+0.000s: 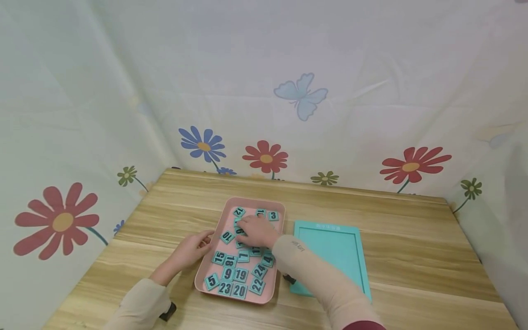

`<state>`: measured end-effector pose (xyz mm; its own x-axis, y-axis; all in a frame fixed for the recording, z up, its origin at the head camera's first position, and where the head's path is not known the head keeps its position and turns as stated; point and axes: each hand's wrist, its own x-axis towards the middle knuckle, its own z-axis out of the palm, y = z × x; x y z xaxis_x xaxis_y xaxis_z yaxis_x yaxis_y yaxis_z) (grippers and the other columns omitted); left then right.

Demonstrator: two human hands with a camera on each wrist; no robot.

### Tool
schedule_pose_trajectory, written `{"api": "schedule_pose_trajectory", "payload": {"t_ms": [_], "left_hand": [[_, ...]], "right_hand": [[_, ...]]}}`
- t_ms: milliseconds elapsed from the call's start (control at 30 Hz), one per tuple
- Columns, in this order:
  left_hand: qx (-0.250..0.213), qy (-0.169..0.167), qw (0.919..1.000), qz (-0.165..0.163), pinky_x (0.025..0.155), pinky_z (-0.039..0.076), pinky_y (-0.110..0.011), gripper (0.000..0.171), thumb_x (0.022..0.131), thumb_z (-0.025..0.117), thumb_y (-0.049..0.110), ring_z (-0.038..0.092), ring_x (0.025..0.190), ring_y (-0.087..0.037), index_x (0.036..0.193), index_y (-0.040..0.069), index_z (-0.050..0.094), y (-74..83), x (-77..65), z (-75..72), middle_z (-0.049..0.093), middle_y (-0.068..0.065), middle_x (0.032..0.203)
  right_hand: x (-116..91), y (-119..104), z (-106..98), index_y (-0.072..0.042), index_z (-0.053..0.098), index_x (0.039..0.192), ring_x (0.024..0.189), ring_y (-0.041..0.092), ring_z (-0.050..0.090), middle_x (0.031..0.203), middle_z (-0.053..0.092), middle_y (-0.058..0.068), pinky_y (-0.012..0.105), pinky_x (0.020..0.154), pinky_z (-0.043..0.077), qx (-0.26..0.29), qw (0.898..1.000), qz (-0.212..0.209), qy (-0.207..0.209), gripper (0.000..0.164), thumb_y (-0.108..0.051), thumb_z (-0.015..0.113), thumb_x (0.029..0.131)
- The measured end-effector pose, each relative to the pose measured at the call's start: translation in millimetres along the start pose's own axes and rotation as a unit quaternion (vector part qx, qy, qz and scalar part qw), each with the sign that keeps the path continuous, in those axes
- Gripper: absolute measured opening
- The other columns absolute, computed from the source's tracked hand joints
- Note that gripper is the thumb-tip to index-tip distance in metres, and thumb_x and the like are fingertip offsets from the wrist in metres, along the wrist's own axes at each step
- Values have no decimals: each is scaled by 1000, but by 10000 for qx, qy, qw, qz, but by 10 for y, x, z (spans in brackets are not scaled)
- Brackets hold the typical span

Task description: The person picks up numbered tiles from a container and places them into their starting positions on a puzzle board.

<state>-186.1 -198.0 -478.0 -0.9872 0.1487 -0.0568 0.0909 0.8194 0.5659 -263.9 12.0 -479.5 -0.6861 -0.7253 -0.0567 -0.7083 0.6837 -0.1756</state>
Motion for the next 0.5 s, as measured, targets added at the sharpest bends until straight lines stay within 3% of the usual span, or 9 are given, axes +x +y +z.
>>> {"api": "schedule_pose_trajectory", "payload": {"t_ms": [333,500], "left_hand": [[14,-41,9999,-92,70,50,-31,41,85,56,17,58,82,-16,125,8,48,-9,23,6,63,-4,92],[-36,-41,10000,-75,71,51,-32,41,86,56,17,59,83,-17,125,9,48,-7,10,11,63,-5,92]], "right_hand": [[7,170,27,-18,48,126,118,18,43,123,51,2,49,104,26,-210,9987,418,192,47,-46,38,89],[18,156,14,-15,42,131,119,20,42,124,51,4,48,105,25,34,9971,746,139,50,-44,37,90]]}}
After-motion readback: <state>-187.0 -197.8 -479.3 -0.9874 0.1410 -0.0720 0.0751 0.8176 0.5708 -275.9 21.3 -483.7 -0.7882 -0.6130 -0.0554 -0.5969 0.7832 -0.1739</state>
